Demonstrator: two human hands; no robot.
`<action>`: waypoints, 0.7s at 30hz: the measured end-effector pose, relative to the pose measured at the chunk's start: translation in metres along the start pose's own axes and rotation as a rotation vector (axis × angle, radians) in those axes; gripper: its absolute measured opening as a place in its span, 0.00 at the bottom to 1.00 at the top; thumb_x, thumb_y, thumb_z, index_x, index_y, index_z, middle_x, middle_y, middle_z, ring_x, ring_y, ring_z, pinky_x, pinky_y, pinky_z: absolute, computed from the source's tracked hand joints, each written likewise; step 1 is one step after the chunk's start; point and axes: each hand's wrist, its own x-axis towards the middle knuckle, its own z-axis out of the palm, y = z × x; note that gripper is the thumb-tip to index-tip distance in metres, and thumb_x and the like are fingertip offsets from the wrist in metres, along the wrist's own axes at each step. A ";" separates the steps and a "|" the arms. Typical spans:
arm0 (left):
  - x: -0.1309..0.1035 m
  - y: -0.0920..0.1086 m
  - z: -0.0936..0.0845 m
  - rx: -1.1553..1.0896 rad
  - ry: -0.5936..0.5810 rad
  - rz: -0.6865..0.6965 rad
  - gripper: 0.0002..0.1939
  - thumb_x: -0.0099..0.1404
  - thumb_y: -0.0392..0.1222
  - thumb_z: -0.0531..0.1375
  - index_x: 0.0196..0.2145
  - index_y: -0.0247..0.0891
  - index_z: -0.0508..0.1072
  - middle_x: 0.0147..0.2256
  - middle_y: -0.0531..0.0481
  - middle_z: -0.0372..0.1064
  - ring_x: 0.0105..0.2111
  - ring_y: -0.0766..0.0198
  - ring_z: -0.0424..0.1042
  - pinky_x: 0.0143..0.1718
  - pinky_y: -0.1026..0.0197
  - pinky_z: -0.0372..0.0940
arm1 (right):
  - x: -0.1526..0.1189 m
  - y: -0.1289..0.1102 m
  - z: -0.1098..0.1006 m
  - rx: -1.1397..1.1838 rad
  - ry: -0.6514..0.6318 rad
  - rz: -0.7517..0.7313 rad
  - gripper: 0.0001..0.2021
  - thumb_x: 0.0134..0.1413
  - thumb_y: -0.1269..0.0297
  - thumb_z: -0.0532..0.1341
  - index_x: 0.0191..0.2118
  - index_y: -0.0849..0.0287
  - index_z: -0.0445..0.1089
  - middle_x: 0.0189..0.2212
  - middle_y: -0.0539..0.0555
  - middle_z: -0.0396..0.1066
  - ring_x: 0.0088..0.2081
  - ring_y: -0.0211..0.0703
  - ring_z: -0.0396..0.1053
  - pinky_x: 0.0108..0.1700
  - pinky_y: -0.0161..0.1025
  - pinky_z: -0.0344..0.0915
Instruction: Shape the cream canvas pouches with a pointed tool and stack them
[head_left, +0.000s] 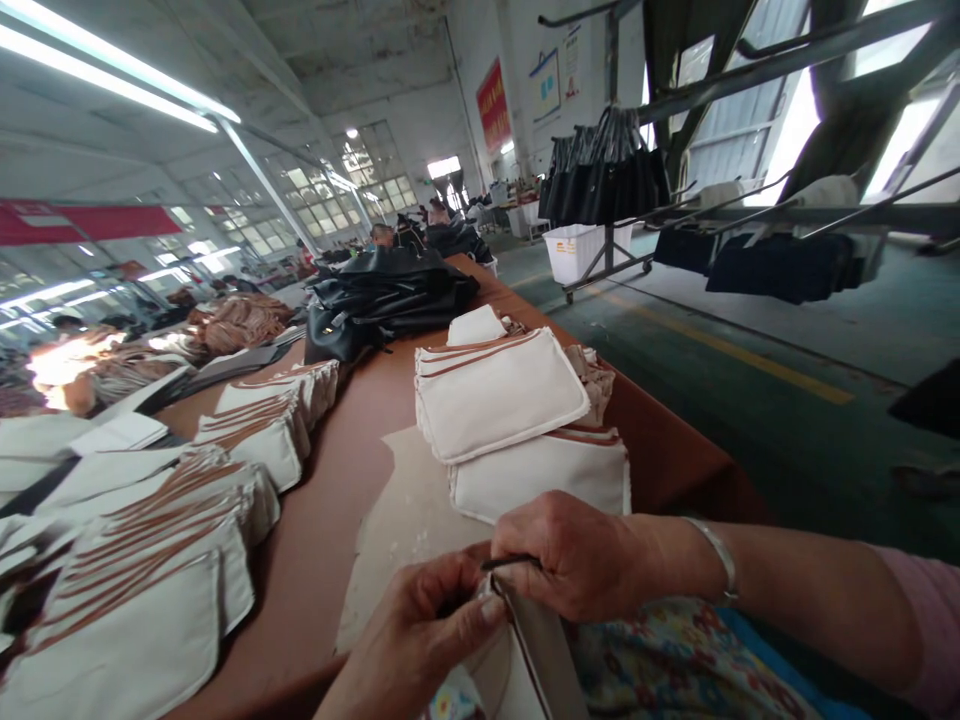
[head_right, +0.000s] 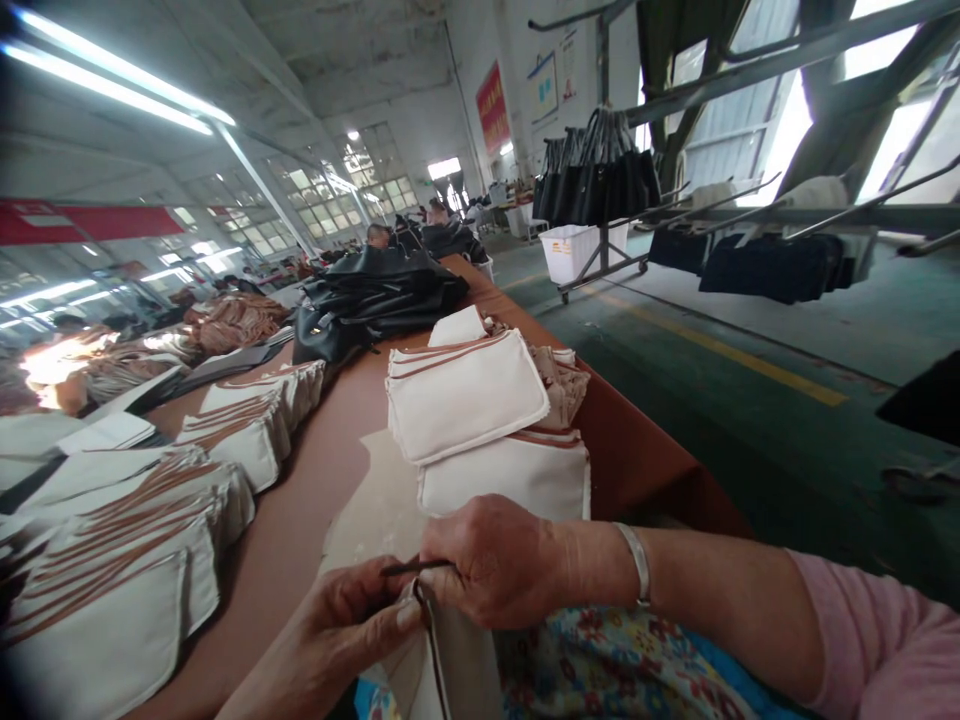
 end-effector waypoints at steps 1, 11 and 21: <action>0.000 -0.001 0.001 0.008 0.013 -0.006 0.19 0.55 0.55 0.68 0.26 0.34 0.75 0.25 0.52 0.65 0.28 0.64 0.62 0.30 0.66 0.58 | -0.001 0.001 0.001 -0.075 -0.011 -0.050 0.09 0.59 0.64 0.54 0.35 0.63 0.68 0.30 0.57 0.72 0.31 0.42 0.68 0.34 0.37 0.60; -0.005 -0.023 0.012 -0.198 0.053 -0.062 0.20 0.53 0.54 0.69 0.33 0.33 0.79 0.31 0.45 0.73 0.31 0.57 0.70 0.34 0.60 0.64 | -0.003 0.003 -0.006 0.175 0.039 0.237 0.11 0.64 0.62 0.51 0.36 0.62 0.67 0.30 0.54 0.71 0.31 0.39 0.67 0.35 0.34 0.62; -0.008 -0.039 0.011 -0.231 0.193 -0.032 0.18 0.50 0.51 0.72 0.34 0.35 0.81 0.32 0.44 0.76 0.30 0.58 0.72 0.30 0.62 0.66 | -0.038 -0.020 -0.020 0.557 -0.251 0.455 0.18 0.67 0.55 0.45 0.38 0.61 0.66 0.29 0.54 0.69 0.28 0.39 0.69 0.35 0.37 0.67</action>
